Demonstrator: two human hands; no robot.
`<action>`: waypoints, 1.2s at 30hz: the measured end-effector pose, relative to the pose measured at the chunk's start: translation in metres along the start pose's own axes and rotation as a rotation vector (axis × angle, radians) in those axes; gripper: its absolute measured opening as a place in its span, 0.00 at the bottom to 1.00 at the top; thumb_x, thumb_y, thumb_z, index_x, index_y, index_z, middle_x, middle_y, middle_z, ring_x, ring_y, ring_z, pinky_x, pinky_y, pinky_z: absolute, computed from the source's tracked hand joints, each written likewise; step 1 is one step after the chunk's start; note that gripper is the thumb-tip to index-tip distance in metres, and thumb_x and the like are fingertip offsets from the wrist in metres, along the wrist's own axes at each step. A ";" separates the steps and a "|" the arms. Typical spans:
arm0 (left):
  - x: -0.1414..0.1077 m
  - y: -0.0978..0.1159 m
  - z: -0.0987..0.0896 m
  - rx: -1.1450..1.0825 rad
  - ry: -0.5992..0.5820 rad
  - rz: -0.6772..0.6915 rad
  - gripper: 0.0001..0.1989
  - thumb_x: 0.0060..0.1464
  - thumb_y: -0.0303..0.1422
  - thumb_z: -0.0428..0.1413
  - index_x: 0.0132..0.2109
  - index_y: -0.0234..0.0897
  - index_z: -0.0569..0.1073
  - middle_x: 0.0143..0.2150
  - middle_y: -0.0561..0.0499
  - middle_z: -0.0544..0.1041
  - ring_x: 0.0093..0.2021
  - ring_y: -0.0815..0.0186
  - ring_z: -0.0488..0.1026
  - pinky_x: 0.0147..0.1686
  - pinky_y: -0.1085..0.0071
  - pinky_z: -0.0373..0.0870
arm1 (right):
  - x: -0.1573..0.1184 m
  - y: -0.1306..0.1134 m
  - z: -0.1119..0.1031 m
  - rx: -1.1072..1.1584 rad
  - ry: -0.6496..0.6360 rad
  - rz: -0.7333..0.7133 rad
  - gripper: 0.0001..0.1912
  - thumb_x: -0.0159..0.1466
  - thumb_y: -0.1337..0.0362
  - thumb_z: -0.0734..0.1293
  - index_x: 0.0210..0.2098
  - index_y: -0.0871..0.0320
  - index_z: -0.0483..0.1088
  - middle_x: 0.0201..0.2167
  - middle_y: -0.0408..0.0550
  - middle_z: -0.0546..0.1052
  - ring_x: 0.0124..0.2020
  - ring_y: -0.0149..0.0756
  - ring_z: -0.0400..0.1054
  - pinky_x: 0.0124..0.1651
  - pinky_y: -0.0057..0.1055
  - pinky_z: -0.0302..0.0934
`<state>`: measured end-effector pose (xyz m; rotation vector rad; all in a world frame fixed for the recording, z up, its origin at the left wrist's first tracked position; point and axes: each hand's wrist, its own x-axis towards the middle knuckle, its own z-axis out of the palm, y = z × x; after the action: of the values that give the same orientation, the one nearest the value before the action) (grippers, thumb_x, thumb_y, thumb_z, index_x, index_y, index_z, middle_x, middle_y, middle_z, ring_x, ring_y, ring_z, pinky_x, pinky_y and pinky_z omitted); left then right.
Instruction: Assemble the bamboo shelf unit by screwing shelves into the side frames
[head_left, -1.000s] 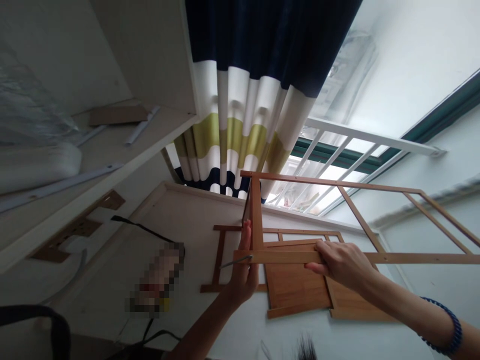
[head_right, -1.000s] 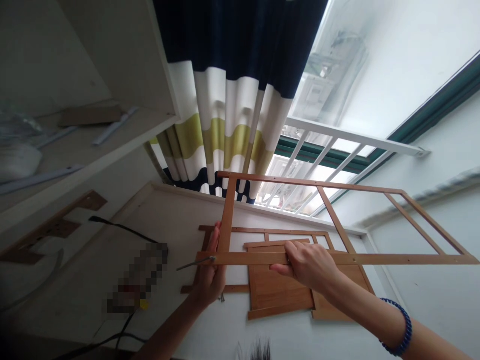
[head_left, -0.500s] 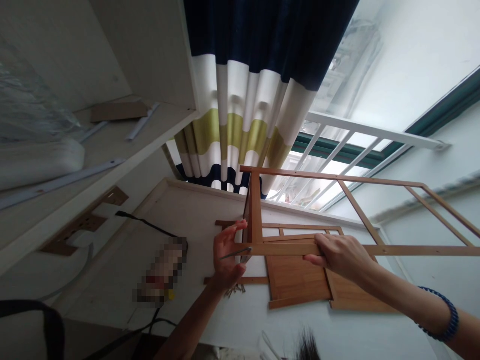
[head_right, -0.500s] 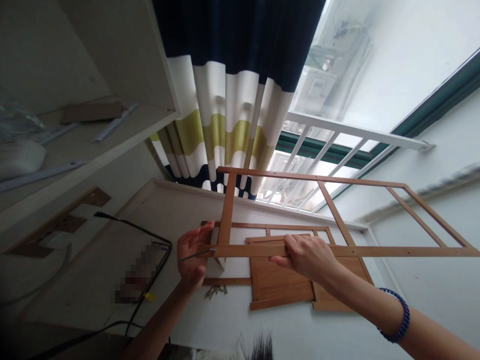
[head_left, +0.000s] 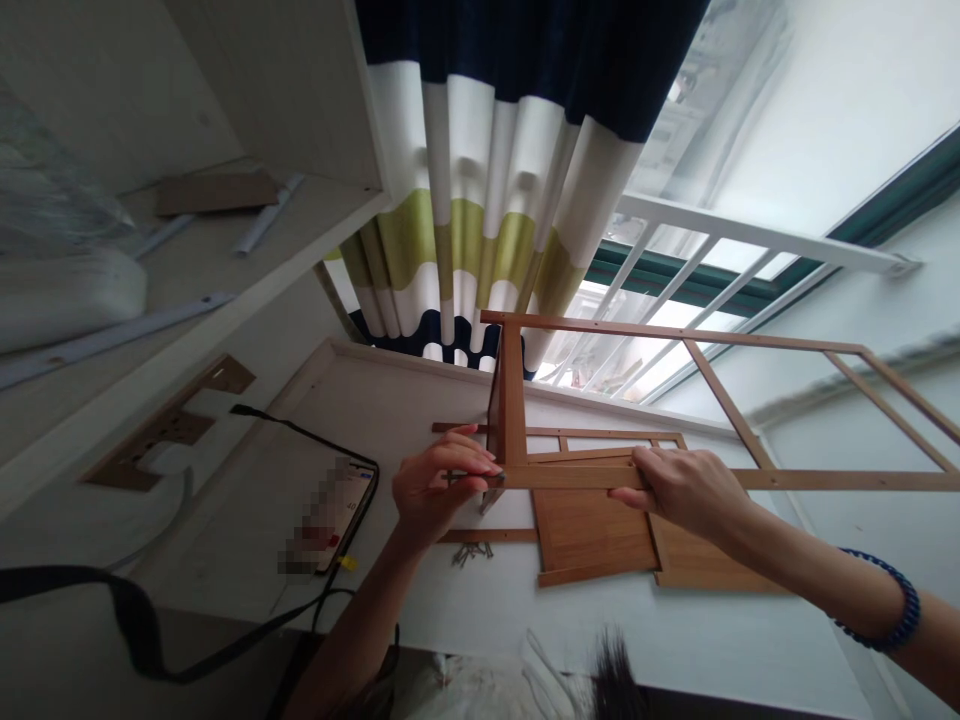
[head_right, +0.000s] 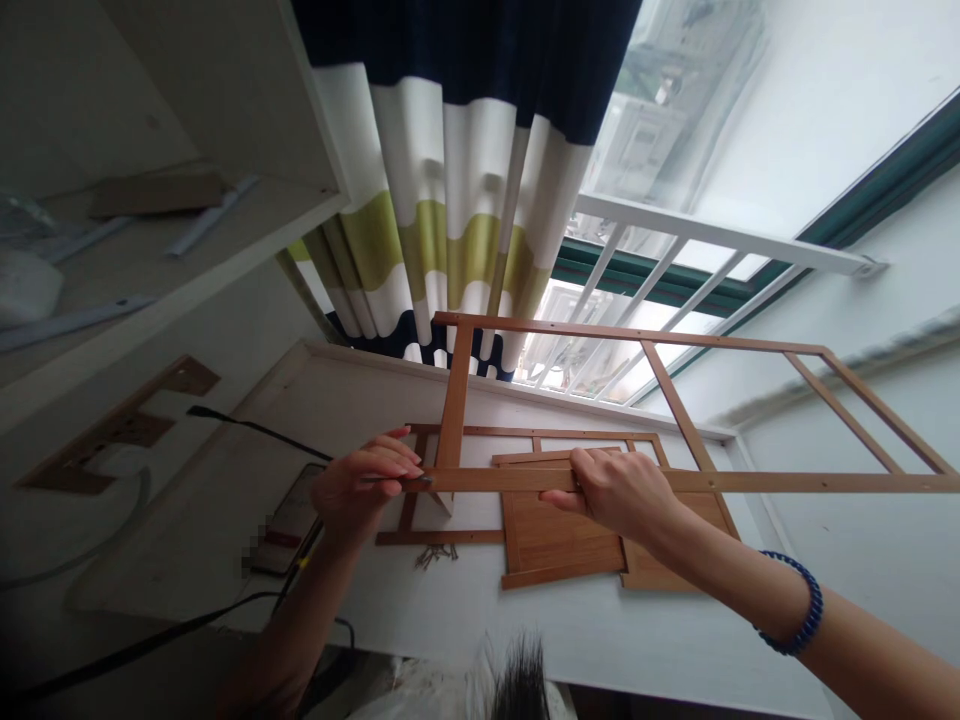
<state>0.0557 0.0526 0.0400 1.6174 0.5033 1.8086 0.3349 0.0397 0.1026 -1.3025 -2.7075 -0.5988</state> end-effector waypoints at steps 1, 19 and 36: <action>0.002 -0.001 -0.001 -0.023 -0.010 -0.031 0.05 0.47 0.31 0.59 0.33 0.35 0.73 0.28 0.53 0.77 0.31 0.69 0.73 0.48 0.64 0.66 | 0.000 0.000 -0.001 -0.005 -0.004 0.000 0.31 0.64 0.44 0.45 0.21 0.62 0.60 0.13 0.45 0.65 0.13 0.27 0.57 0.21 0.24 0.32; 0.036 -0.008 -0.005 -0.078 -0.425 -0.357 0.14 0.56 0.34 0.47 0.50 0.39 0.64 0.43 0.47 0.69 0.46 0.65 0.66 0.47 0.67 0.62 | 0.001 -0.001 -0.003 -0.039 -0.016 -0.004 0.31 0.64 0.44 0.44 0.21 0.62 0.59 0.13 0.45 0.65 0.12 0.27 0.57 0.21 0.24 0.30; 0.031 0.019 0.007 0.074 -0.035 -0.626 0.11 0.44 0.29 0.60 0.38 0.36 0.74 0.38 0.49 0.76 0.37 0.69 0.73 0.38 0.74 0.73 | -0.001 0.002 -0.001 -0.026 0.007 -0.032 0.30 0.64 0.45 0.45 0.21 0.62 0.59 0.13 0.43 0.65 0.12 0.30 0.59 0.20 0.23 0.32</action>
<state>0.0575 0.0590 0.0763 1.3310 0.9468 1.2996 0.3365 0.0399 0.1042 -1.2620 -2.7291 -0.6422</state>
